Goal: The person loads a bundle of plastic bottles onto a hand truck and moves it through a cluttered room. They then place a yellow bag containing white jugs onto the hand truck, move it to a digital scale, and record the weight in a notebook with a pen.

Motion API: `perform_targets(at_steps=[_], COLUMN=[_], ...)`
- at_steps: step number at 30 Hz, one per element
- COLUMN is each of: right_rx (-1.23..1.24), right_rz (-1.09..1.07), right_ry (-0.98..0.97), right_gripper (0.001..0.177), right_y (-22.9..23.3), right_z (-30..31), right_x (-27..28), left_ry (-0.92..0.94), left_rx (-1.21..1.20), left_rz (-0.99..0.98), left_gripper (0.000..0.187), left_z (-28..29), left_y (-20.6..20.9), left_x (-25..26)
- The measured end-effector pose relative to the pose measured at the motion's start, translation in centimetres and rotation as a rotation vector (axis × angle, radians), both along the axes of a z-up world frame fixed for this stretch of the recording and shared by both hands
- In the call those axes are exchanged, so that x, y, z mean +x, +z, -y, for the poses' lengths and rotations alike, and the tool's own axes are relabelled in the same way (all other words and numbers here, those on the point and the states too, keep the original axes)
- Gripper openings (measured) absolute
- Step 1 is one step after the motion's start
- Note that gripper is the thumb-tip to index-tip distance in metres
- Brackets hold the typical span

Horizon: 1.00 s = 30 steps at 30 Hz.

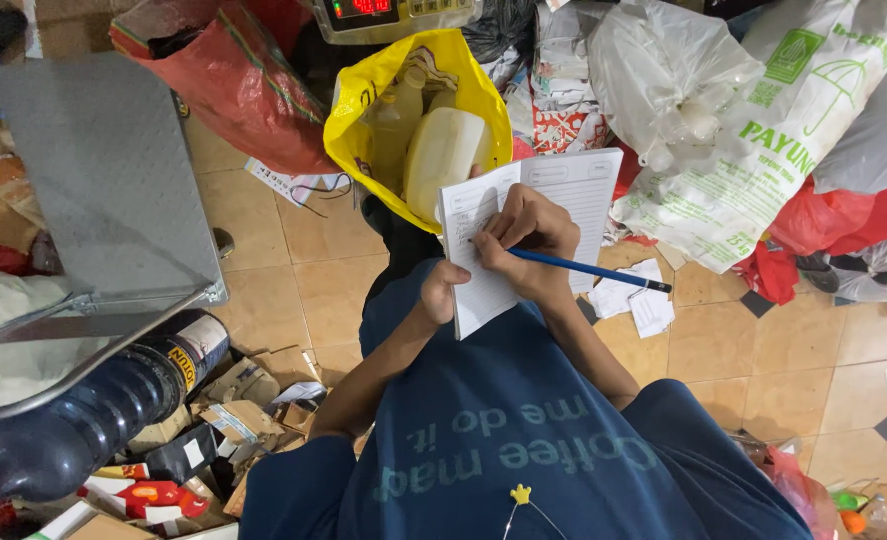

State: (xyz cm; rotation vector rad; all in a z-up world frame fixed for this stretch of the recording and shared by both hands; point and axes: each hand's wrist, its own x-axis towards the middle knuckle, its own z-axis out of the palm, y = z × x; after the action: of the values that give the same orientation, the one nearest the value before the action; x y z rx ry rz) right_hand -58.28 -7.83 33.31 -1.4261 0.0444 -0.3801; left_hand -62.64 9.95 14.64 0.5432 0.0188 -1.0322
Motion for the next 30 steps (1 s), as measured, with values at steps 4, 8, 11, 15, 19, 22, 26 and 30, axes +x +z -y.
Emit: perform_targets(at_steps=[4,8,11,15,19,22,26,30], right_rx=[0.021,-0.053,0.060,0.040,-0.029,0.021,0.014,0.106], right_rz=[0.012,0.007,-0.024,-0.038,-0.010,-0.019,-0.035,-0.040], right_ry=[-0.011,0.002,0.010,-0.003,-0.007,-0.016,0.009,0.017], right_gripper=[0.035,0.036,0.034,0.034,0.035,0.037,0.036,0.035], right_y=[0.1,0.2,-0.4,-0.2,0.2,-0.5,-0.5,-0.6], right_z=[-0.2,0.2,0.4,0.1,0.0,-0.1,0.0,0.0], right_x=[-0.2,-0.2,-0.4,-0.7,-0.3,-0.7,-1.0,-0.9], left_ry=[0.001,0.014,0.046,0.045,0.034,0.015,0.015,0.021], left_rx=[-0.002,-0.016,-0.045,-0.054,-0.023,-0.032,-0.060,-0.058], left_rz=[0.001,-0.065,-0.095,-0.085,-0.023,-0.023,-0.028,0.004], left_gripper=[0.068,0.071,0.073,0.071,0.071,0.071,0.071,0.069], left_z=[0.1,0.7,0.7,0.3,0.4,0.3,0.6,0.6], left_y=[1.5,3.4,3.1,2.4,3.1,1.6,1.8,2.5], left_x=[0.2,0.8,1.0,0.4,0.5,-0.4,-0.5,-0.3])
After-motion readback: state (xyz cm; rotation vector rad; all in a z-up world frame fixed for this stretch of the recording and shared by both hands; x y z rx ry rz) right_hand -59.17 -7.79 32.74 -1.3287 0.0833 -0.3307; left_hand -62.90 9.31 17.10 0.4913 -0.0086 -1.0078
